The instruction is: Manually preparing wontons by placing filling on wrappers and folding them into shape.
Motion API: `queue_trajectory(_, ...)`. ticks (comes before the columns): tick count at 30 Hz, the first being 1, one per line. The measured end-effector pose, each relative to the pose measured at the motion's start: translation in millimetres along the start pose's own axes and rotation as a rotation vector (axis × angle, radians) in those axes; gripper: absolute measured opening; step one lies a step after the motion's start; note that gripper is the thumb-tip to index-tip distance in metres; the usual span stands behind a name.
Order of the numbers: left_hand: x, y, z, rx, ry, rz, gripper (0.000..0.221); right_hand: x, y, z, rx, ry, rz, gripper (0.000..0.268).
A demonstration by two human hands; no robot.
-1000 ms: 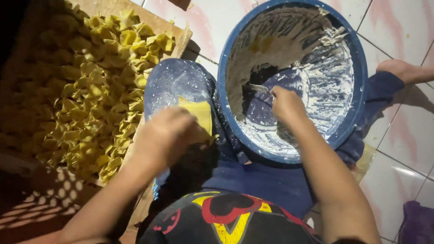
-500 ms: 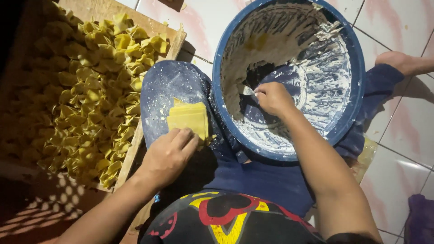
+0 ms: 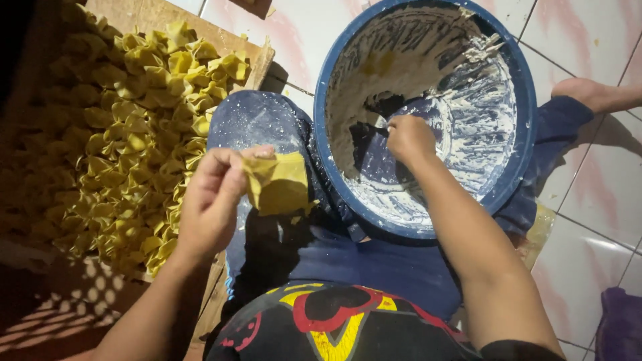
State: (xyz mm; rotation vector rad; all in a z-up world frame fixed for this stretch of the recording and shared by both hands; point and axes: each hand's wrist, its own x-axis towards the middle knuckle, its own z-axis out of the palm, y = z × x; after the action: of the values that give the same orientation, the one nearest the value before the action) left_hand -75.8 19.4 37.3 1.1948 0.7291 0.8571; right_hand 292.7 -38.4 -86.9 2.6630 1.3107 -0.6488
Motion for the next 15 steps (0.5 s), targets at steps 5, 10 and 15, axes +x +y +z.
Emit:
queue_trajectory(5,10,-15,10,-0.613,0.234,-0.205,0.019,-13,-18,-18,0.155,-0.075,-0.104,0.023)
queue_trajectory(10,23,-20,20,-0.708,0.398,-0.368,0.022,-42,-5,-47,0.43,-0.094,-0.204,0.022)
queue_trajectory(15,41,-58,41,-0.688,0.331,-0.333,0.027,-101,-32,-81,0.693,0.026,-0.341,0.021)
